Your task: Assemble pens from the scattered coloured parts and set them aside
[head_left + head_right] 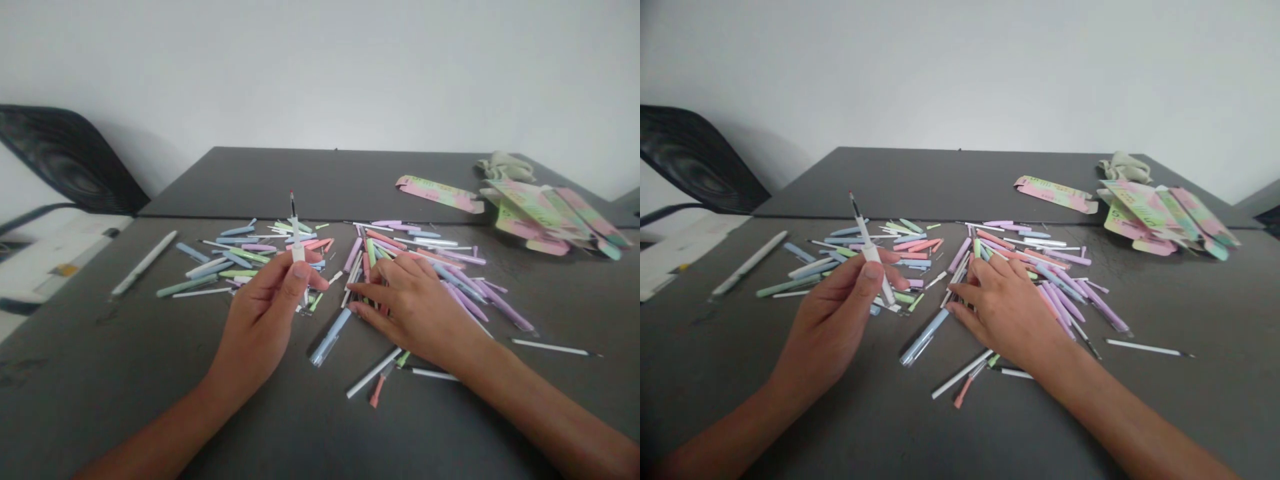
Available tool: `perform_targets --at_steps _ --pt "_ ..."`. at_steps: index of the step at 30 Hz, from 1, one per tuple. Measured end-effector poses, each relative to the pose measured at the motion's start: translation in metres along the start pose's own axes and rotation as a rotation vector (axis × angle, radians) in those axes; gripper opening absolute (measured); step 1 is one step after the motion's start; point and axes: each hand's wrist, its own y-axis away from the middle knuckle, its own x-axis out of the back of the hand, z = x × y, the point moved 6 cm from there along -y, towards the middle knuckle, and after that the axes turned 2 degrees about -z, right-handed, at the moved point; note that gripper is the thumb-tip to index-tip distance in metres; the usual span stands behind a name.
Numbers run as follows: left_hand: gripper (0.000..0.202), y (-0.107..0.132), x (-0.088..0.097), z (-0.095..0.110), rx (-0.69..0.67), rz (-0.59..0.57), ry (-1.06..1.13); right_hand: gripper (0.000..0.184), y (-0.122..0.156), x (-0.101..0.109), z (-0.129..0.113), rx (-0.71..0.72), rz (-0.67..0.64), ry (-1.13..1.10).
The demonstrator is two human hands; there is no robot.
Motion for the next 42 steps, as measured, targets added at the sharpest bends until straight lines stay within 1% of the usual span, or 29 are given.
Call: perform_targets --at_steps 4,8,12,16,19,22,24,30,32,37,40,42 --pt "0.029 0.002 0.001 0.001 0.015 -0.001 0.0 0.03 0.0 0.001 0.003 -0.011 -0.043 -0.023" --pt "0.026 0.002 0.002 0.002 -0.005 0.007 -0.01 0.023 0.003 0.001 0.006 -0.014 -0.06 -0.043" --pt "0.026 0.001 0.003 -0.001 0.012 0.017 -0.021 0.017 0.006 0.002 0.007 0.008 -0.033 -0.091" --pt "0.026 0.0 0.002 -0.003 0.032 0.015 -0.002 0.024 0.005 0.006 0.009 0.019 0.048 -0.093" --pt "0.029 0.0 0.001 0.0 0.019 0.016 0.0 0.029 -0.002 0.007 0.01 0.028 0.03 -0.039" --pt "0.03 -0.001 0.002 0.003 0.009 0.016 0.002 0.025 -0.014 0.007 0.01 0.07 -0.024 0.015" --pt "0.027 -0.001 0.003 0.004 0.017 0.02 0.009 0.022 -0.023 0.009 0.01 0.084 -0.029 0.041" --pt "0.029 -0.002 0.005 0.002 0.042 0.031 0.025 0.024 -0.037 0.003 0.01 0.072 -0.113 0.04" --pt "0.029 -0.003 0.005 0.002 0.035 0.033 0.032 0.023 -0.039 0.001 0.008 0.081 -0.102 0.019" --pt "0.027 -0.004 0.005 0.004 0.03 0.05 0.046 0.026 -0.046 -0.001 0.003 0.09 -0.024 -0.015" --pt "0.029 -0.004 0.005 0.004 0.045 0.041 0.057 0.028 -0.05 -0.008 -0.002 0.129 -0.065 -0.011" --pt "0.029 -0.004 0.005 0.004 0.046 0.04 0.061 0.027 -0.051 -0.011 -0.004 0.13 -0.097 -0.016"
